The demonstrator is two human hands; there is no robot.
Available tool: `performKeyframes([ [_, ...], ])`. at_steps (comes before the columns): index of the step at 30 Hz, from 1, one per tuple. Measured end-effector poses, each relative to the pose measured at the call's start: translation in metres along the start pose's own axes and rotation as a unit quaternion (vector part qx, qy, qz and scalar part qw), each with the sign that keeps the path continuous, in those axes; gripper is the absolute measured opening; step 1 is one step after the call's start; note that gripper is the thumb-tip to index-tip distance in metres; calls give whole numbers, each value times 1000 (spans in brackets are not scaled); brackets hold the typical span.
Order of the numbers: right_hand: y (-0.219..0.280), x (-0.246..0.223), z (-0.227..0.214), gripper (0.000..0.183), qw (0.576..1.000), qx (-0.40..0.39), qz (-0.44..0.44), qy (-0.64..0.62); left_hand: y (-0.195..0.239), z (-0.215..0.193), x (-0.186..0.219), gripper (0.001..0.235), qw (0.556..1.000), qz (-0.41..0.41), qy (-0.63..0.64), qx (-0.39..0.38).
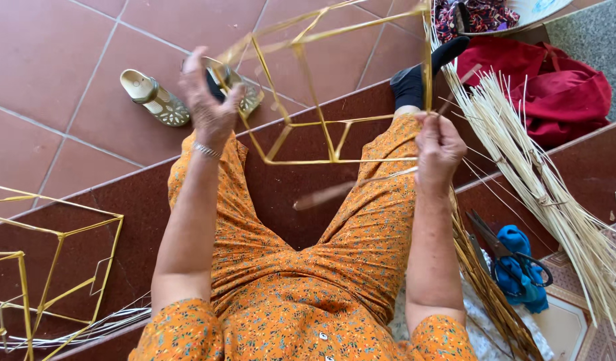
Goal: The person sits on the floor and weaves thin dried plant strips into a yellow metal basket frame. They repeatedly pull strips through the frame openings and tuck them in to build up the basket walls.
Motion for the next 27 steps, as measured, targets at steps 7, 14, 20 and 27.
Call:
performKeyframes([
  [7, 28, 9, 1, 25, 931, -66, 140, -332, 55, 3, -29, 69, 884, -345, 257, -181],
  [14, 22, 3, -20, 23, 957, -3, 138, -256, 51, 12, 14, 31, 958, -162, 184, -151],
  [20, 45, 51, 3, 27, 968, 58, 196, -144, 106, -34, 22, 22, 945, -187, 259, -66],
  [27, 89, 69, 9, 27, 956, 110, 226, -149, 157, -54, 6, 22, 932, -284, 224, -21],
])
Point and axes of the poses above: each hand's wrist, its own y-axis away from the middle knuckle, its own z-axis out of the palm, x = y × z, the point moved 7 cm from there along -y, towards the middle knuckle, and after that the axes turned 3 degrees about -y, right-handed, at the moved point
